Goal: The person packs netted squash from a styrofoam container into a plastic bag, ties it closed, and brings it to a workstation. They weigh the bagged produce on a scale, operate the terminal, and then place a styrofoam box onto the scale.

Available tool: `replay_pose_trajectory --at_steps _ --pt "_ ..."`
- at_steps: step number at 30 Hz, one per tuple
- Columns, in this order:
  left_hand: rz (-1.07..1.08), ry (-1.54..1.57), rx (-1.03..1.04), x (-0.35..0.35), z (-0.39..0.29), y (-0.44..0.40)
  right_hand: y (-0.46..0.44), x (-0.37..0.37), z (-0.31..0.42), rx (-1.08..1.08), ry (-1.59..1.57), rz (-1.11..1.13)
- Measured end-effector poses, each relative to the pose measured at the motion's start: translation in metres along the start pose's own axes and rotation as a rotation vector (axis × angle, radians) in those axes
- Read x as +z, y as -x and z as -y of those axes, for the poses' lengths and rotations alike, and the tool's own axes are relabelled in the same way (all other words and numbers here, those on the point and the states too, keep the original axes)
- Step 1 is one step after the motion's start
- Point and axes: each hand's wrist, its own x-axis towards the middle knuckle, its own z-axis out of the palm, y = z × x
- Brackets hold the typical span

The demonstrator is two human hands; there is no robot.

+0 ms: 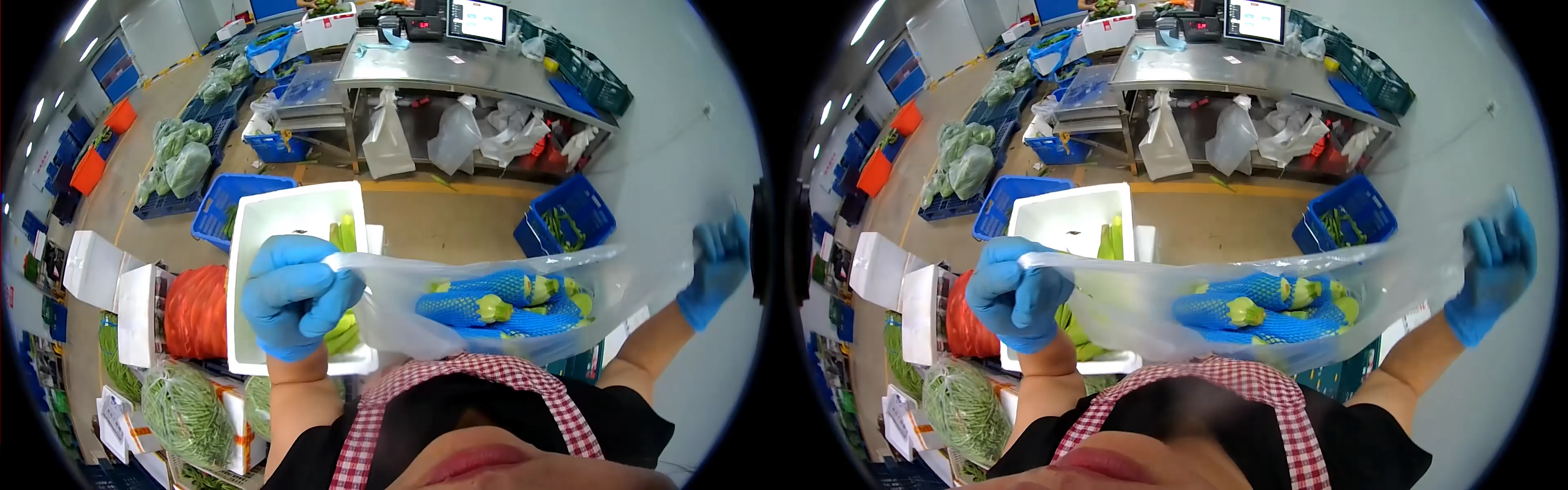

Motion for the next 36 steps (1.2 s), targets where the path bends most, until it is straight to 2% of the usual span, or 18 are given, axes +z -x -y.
replay_pose_trajectory --at_steps 1,4,6,9,12,15,16,17,18,19,21,25,26,29,31,32,34,36 --pt "-0.020 0.006 0.003 0.008 0.015 -0.013 0.006 0.006 0.009 0.003 0.035 -0.032" --pt "-0.212 0.009 -0.144 0.038 0.051 -0.072 -0.058 -0.017 -0.020 0.087 0.024 0.090" --pt "-0.314 0.023 -0.212 0.053 0.068 -0.105 -0.100 -0.037 -0.044 0.060 0.032 0.035" --pt "-0.301 -0.008 -0.213 0.071 0.078 -0.145 -0.147 -0.058 -0.081 0.086 -0.039 -0.016" --pt "0.046 0.213 -0.247 0.052 0.124 -0.202 -0.215 -0.066 -0.149 0.119 -0.030 -0.004" --pt "-0.078 0.307 -0.324 0.035 0.156 -0.244 -0.256 -0.041 -0.210 0.107 0.121 -0.166" --pt "-0.003 0.427 -0.318 0.022 0.177 -0.262 -0.275 -0.035 -0.235 0.124 0.116 -0.176" --pt "-0.033 0.408 -0.305 0.016 0.188 -0.274 -0.291 -0.023 -0.259 0.136 0.110 -0.182" --pt "-0.061 0.387 -0.285 0.009 0.199 -0.289 -0.303 0.023 -0.292 -0.013 0.299 -0.492" --pt "-0.085 0.367 -0.255 0.001 0.207 -0.306 -0.318 0.047 -0.314 0.042 0.274 -0.476" --pt "0.048 0.426 -0.198 -0.025 0.229 -0.341 -0.350 0.079 -0.349 0.162 0.232 -0.438" --pt "-0.139 0.331 -0.134 -0.062 0.240 -0.382 -0.405 0.106 -0.412 0.400 -0.026 0.161" --pt "-0.195 0.298 -0.133 -0.075 0.243 -0.388 -0.419 0.119 -0.428 0.451 0.014 0.236" --pt "-0.344 0.145 -0.020 -0.104 0.247 -0.399 -0.457 0.163 -0.481 0.545 0.050 0.420" --pt "-0.334 0.136 0.032 -0.123 0.250 -0.409 -0.490 0.188 -0.533 0.609 0.017 0.555" --pt "-0.388 0.086 0.062 -0.140 0.253 -0.410 -0.501 0.204 -0.559 0.584 0.058 0.403" --pt "-0.453 0.023 0.103 -0.145 0.258 -0.434 -0.530 0.231 -0.614 0.690 -0.071 0.452" --pt "-0.427 -0.007 0.148 -0.166 0.268 -0.454 -0.562 0.258 -0.670 0.834 -0.188 0.617"
